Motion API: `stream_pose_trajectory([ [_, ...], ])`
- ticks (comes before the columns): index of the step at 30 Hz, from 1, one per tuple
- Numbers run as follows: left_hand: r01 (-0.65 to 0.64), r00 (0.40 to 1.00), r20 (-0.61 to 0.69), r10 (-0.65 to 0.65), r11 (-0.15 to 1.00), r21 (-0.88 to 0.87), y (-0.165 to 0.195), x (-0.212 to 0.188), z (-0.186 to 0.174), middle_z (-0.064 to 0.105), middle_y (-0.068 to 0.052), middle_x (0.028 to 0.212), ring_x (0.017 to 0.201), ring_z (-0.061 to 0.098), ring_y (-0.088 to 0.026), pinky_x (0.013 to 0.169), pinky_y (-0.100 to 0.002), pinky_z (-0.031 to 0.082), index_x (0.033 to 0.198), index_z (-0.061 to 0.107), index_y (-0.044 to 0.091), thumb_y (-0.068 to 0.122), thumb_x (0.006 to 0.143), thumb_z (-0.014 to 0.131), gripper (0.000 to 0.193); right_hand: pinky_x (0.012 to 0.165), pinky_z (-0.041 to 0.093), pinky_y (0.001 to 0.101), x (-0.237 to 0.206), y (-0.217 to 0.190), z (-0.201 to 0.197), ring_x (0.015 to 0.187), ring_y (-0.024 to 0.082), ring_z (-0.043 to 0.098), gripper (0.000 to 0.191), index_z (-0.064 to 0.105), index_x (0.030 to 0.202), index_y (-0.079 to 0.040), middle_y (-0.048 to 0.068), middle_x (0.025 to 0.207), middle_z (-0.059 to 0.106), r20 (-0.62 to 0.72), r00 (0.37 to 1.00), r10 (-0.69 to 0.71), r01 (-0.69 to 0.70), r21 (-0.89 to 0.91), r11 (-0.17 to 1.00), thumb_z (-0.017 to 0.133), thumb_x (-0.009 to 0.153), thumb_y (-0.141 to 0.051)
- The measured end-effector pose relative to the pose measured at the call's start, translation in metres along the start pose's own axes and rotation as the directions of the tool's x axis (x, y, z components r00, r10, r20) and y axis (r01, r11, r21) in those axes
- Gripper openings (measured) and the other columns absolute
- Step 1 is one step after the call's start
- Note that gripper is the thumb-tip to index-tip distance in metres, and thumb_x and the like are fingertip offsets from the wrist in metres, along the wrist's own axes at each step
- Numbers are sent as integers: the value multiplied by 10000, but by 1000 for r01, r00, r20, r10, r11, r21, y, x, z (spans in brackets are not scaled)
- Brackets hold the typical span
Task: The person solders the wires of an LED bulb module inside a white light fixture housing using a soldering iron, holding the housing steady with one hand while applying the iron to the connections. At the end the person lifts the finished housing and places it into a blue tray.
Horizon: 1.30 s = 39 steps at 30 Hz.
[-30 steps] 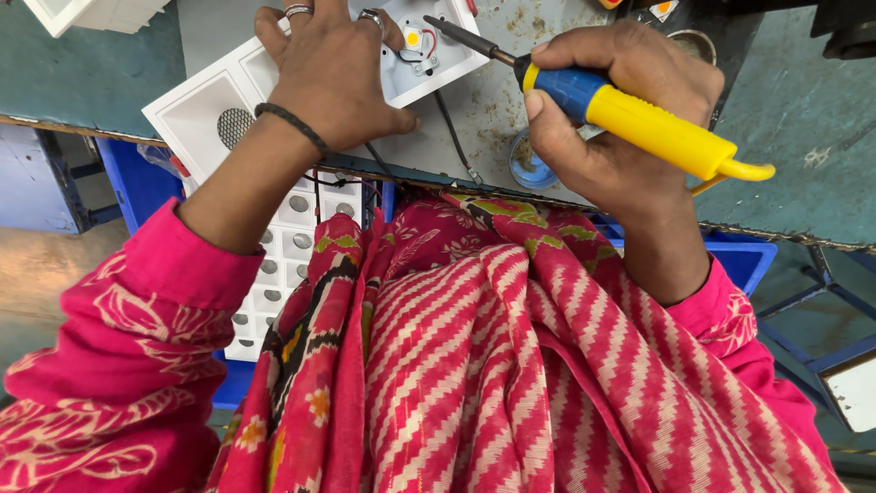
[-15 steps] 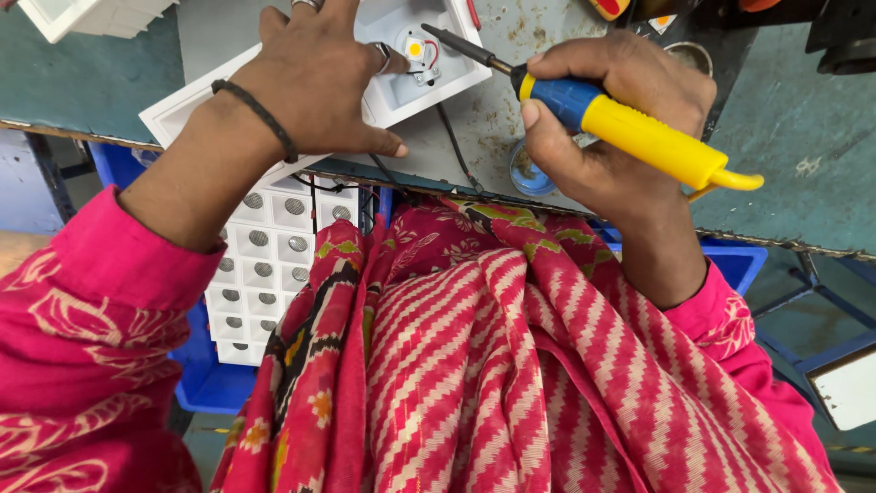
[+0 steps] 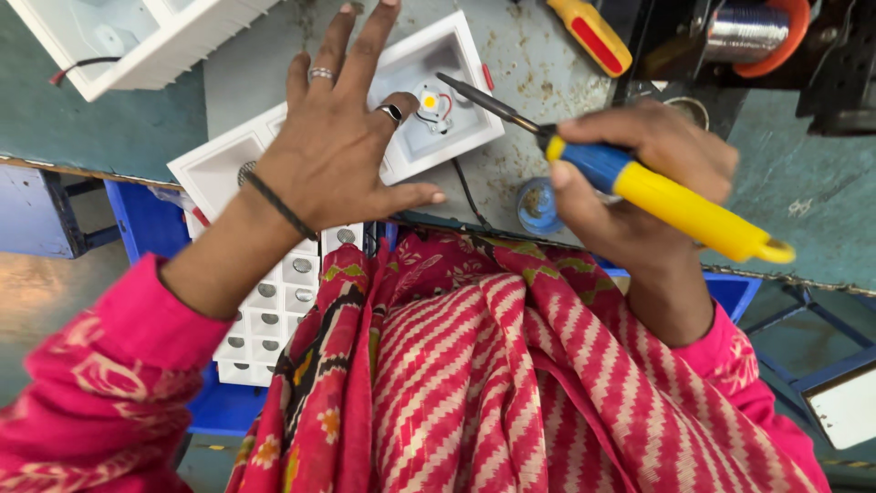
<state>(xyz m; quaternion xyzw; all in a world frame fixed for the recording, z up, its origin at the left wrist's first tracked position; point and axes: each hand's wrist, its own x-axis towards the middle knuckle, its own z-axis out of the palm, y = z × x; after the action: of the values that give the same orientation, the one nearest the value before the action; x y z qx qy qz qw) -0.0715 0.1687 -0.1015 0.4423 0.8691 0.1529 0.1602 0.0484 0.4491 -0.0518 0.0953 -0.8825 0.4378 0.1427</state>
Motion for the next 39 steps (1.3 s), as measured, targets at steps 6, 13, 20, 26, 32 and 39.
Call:
stream_pose_trajectory([
  [6, 234, 945, -214, -247, 969, -85, 34, 4, 20, 302, -198, 1654, 1536, 196, -486, 1156, -780, 177, 1144, 795, 70, 532, 894, 753, 527, 738, 563, 260, -27, 16, -18, 795, 188, 717, 270, 675, 1106, 30, 140, 957, 724, -149, 978, 145, -134, 81, 988, 823, 971, -150],
  [13, 306, 942, -148, -301, 952, 11, 36, 27, 28, 366, -223, 1586, 1440, 329, -465, 1048, -731, 292, 935, 804, 50, 274, 762, 689, 306, 843, 525, 234, -54, 22, -35, 919, 171, 661, 292, 668, 1140, 17, 122, 1085, 685, -169, 951, 260, -263, 10, 965, 832, 1051, -207],
  [20, 135, 986, -104, -132, 991, 16, 9, 32, 19, 440, -230, 1508, 1280, 462, -449, 861, -642, 438, 887, 804, 45, 349, 750, 736, 340, 836, 504, 224, -65, 25, -34, 915, 169, 647, 300, 674, 1168, 18, 125, 1083, 669, -153, 951, 267, -276, -38, 960, 829, 1052, -212],
  [26, 73, 994, -75, -75, 997, -19, -4, 29, 17, 498, -213, 1384, 1230, 513, -430, 823, -603, 473, 989, 825, 68, 353, 763, 759, 370, 815, 499, 219, -67, 21, -36, 896, 158, 644, 301, 672, 1171, 12, 125, 1097, 687, -169, 933, 317, -315, 38, 948, 835, 1061, -217],
  [32, 99, 995, -16, -100, 994, -38, -7, 30, 15, 515, -203, 1346, 1188, 535, -432, 845, -629, 465, 1005, 828, 83, 367, 741, 782, 390, 816, 494, 241, -71, 24, -37, 894, 175, 643, 319, 684, 1161, 5, 131, 1090, 719, -168, 949, 266, -275, -31, 961, 824, 1041, -256],
  [39, 151, 987, 57, -147, 986, -74, -11, 33, 14, 550, -193, 1296, 1139, 560, -441, 847, -604, 471, 1055, 828, 132, 375, 725, 794, 411, 820, 500, 256, -77, 26, -37, 901, 195, 649, 306, 702, 1149, 2, 130, 1096, 732, -179, 956, 234, -255, -101, 962, 828, 1038, -255],
])
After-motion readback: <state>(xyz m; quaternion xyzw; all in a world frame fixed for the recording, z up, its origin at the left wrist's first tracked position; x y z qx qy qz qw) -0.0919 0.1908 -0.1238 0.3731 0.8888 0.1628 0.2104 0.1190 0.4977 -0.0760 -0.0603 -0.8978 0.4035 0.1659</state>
